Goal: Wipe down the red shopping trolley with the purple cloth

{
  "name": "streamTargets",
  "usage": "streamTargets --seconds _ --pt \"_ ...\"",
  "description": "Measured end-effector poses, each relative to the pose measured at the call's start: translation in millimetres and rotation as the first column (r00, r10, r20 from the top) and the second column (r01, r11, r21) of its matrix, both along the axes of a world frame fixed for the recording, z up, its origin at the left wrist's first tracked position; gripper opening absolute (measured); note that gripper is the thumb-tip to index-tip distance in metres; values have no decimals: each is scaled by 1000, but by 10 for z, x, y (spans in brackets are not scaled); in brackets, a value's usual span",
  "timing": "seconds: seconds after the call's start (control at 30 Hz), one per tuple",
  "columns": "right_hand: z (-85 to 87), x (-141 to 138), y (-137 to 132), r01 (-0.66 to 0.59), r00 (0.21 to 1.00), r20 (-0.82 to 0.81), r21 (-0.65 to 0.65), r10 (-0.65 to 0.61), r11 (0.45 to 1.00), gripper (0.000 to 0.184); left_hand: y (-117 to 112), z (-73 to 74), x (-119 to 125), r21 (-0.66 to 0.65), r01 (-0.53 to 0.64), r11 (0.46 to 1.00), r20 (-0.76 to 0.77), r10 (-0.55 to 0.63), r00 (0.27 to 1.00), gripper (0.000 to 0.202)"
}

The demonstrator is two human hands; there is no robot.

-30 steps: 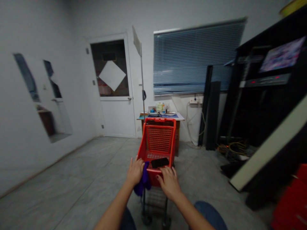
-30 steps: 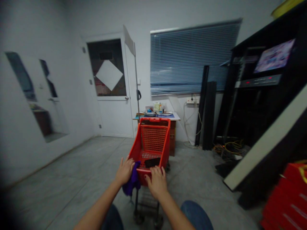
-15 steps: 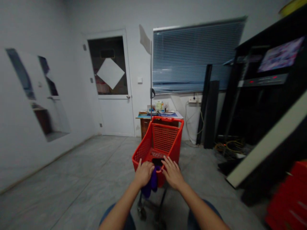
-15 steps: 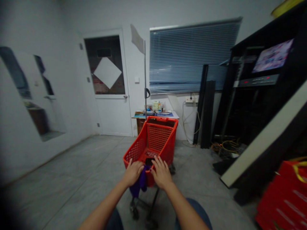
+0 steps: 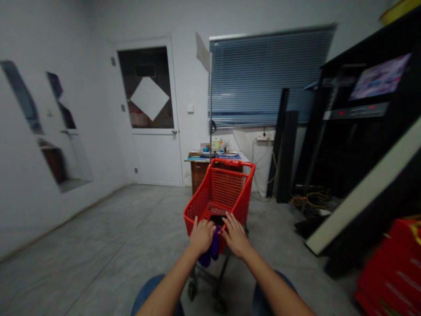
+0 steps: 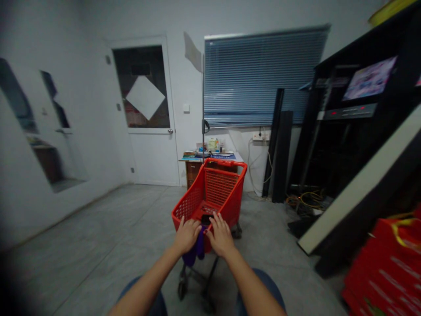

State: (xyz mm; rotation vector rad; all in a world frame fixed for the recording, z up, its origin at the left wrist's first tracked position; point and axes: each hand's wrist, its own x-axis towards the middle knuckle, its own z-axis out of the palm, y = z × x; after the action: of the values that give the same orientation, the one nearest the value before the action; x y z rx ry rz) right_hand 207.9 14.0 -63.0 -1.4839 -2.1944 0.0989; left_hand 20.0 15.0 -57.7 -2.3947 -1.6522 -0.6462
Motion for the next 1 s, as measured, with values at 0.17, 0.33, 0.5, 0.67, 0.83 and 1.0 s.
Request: streamTargets --seconds 0.17,0.33,0.5,0.67,0.83,1.0 --pt "16 120 -4 -29 1000 4 4 29 1000 53 156 88 -263 -71 -75 995 -11 74 997 36" --pt "-78 59 0 -23 1000 -11 32 23 999 58 197 83 -235 -61 -145 988 10 145 989 36" --pt "-112 10 1 12 999 -32 76 -10 997 57 13 -7 187 -35 -70 997 30 71 997 37" --pt "146 95 206 82 996 25 96 -85 992 45 -71 1 264 -53 -5 999 34 6 999 36" --pt "327 130 424 75 990 118 46 -80 996 45 -58 -49 103 -30 -10 999 57 12 998 34" --pt "326 -62 377 56 994 91 67 -62 996 45 38 -89 -210 -28 -79 997 67 80 994 34"
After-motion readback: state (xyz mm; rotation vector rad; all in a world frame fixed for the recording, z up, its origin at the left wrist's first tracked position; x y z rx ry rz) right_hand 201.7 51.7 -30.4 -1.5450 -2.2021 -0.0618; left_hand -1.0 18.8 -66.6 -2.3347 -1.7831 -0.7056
